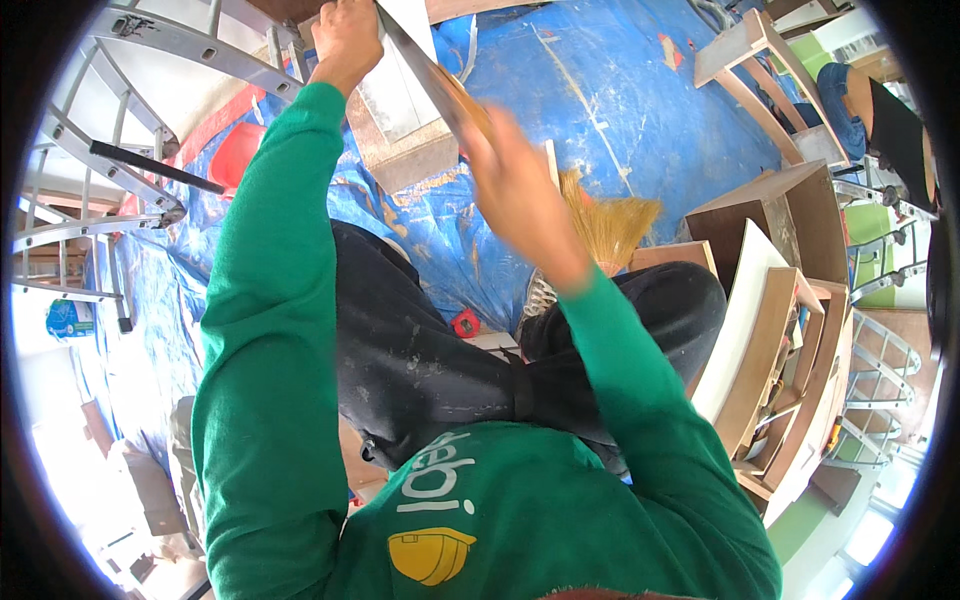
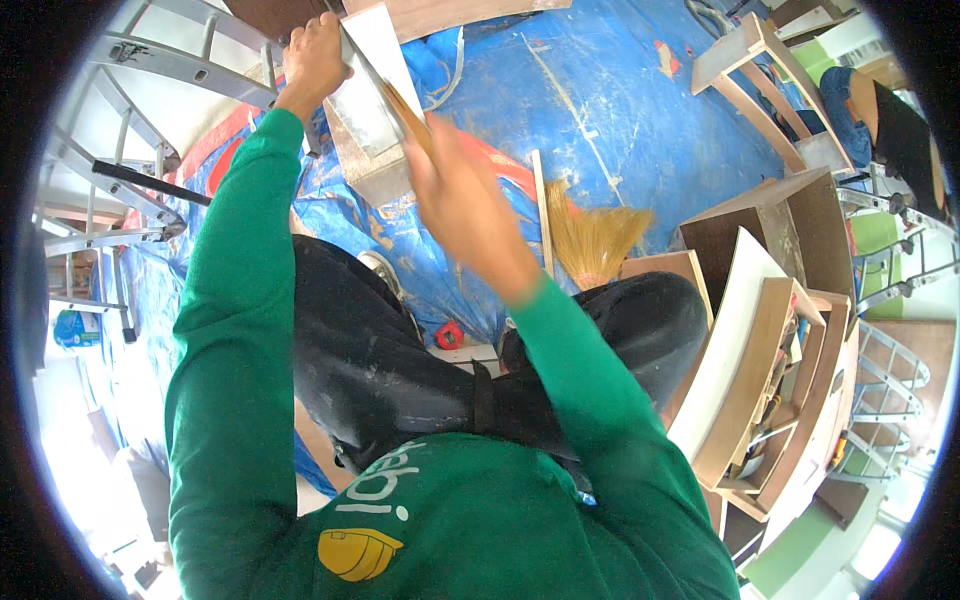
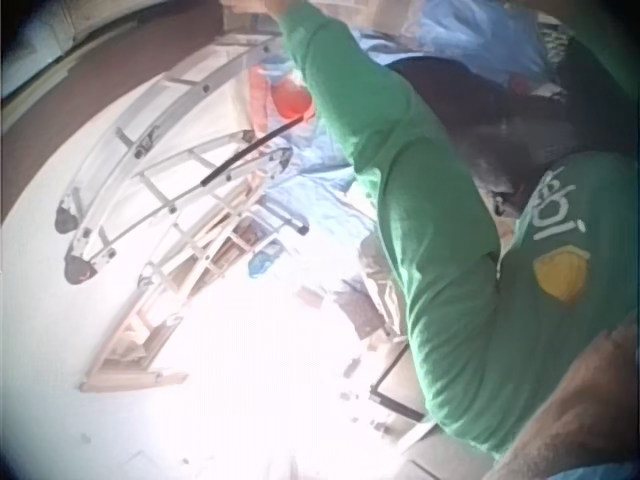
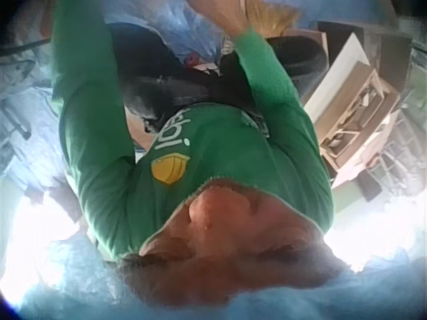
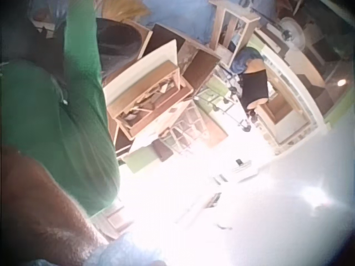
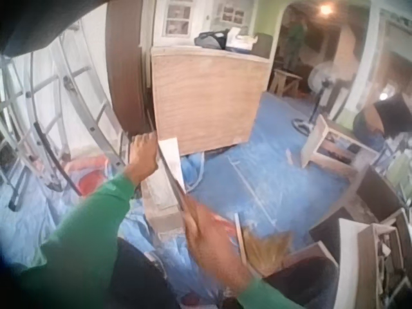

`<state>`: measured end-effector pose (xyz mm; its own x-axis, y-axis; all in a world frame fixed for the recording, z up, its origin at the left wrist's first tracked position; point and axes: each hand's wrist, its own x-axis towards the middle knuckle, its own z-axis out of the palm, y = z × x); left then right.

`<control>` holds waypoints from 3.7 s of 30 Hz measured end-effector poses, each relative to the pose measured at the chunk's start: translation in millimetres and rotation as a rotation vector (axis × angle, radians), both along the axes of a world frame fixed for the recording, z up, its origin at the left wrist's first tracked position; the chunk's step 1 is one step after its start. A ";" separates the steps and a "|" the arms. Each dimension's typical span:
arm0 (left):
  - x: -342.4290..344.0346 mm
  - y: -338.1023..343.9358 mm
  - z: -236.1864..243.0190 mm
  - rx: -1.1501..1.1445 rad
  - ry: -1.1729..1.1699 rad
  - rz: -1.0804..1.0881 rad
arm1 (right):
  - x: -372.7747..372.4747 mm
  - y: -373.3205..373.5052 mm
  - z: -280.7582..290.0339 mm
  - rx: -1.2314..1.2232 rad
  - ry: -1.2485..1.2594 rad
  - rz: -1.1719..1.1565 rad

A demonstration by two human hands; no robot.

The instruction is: The person sits on the floor and uses a hand saw to cut a small rectangular piece of wood. They mark the wood with a pencil and ruler, then saw along the marked line to separate a smaller piece.

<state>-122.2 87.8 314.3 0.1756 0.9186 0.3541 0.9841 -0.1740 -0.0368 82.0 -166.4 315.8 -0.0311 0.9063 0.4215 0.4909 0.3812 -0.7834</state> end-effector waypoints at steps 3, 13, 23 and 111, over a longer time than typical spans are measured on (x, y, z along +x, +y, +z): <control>-13.8 6.7 0.2 0.062 -0.012 -0.014 | -30.3 52.9 13.2 -0.031 -0.074 -0.059; -9.3 6.7 -15.1 0.126 -0.009 0.036 | 52.6 -158.3 58.3 -0.370 -0.082 -0.033; -5.3 3.3 1.9 0.038 -0.032 -0.054 | -25.7 24.1 17.9 -0.092 -0.034 -0.027; -29.0 23.7 -40.0 0.313 -0.044 -0.036 | -23.3 19.4 16.8 -0.183 -0.099 0.013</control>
<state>-151.2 111.5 274.3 0.1842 0.7570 0.6269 0.9793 -0.1957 -0.0515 58.7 -147.0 332.6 -0.0763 0.9667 0.2444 0.5652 0.2439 -0.7881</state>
